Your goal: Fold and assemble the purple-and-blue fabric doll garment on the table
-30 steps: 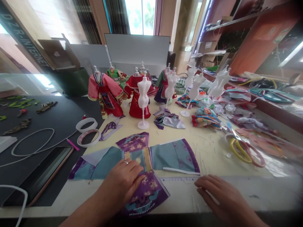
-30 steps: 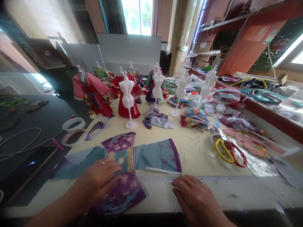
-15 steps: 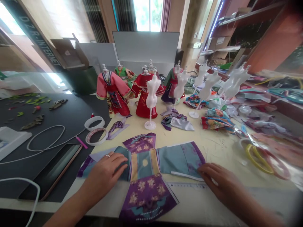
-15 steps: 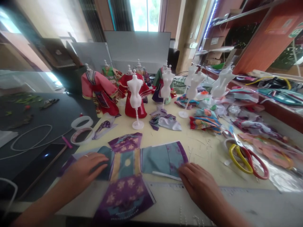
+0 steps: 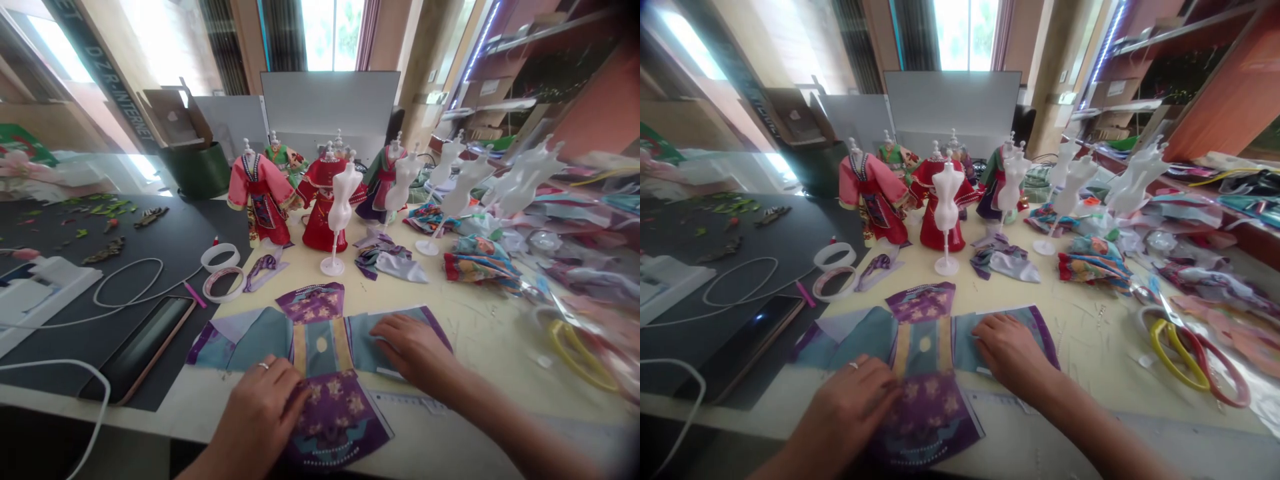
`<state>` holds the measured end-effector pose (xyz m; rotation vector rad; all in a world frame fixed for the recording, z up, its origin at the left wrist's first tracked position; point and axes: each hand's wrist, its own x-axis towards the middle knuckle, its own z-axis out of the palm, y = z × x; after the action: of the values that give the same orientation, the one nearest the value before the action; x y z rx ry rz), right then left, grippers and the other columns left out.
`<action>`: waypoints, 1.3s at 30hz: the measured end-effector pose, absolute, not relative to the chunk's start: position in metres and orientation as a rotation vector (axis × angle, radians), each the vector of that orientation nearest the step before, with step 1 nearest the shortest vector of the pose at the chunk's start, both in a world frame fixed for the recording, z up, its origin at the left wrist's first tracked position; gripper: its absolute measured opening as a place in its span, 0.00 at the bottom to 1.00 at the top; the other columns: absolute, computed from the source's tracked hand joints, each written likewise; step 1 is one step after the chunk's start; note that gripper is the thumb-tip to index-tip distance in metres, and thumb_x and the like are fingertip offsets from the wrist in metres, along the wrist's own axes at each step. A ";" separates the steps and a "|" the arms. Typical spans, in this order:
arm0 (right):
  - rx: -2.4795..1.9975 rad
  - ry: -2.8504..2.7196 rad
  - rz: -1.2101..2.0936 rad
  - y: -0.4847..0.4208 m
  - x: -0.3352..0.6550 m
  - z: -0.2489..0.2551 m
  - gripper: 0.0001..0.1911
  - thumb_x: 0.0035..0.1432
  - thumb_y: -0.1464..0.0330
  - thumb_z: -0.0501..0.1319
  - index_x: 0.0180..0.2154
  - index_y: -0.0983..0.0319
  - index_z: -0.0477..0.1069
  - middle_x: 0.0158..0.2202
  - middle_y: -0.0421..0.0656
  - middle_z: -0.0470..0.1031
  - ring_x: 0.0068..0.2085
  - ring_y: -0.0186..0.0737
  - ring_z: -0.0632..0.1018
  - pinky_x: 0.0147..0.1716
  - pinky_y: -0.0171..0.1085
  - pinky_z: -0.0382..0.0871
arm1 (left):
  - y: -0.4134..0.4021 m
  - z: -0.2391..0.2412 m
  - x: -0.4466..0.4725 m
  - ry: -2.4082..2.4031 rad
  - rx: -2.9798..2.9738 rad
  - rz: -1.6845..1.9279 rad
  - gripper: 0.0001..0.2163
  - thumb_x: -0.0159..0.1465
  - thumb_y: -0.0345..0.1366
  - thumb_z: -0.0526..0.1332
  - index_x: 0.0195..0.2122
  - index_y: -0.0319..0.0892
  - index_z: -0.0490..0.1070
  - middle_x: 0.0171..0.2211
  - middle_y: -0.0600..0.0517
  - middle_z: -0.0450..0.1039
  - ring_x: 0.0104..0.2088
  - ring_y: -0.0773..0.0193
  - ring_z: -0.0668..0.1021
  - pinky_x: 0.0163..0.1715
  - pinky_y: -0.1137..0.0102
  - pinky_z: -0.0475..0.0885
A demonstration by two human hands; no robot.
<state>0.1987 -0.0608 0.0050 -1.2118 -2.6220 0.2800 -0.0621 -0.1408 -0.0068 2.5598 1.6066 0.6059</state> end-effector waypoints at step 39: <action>-0.900 -2.093 0.724 -0.007 0.170 0.101 0.13 0.56 0.60 0.60 0.30 0.64 0.72 0.27 0.40 0.73 0.28 0.33 0.72 0.26 0.31 0.64 | -0.120 0.072 -0.086 1.965 2.472 1.355 0.08 0.61 0.32 0.54 0.38 0.43 0.71 0.35 0.51 0.75 0.40 0.59 0.75 0.45 0.63 0.69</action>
<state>0.1701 -0.0067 0.1007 -0.8999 -2.0927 0.7235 -0.0858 -0.1196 0.0723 2.4720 1.9651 1.3549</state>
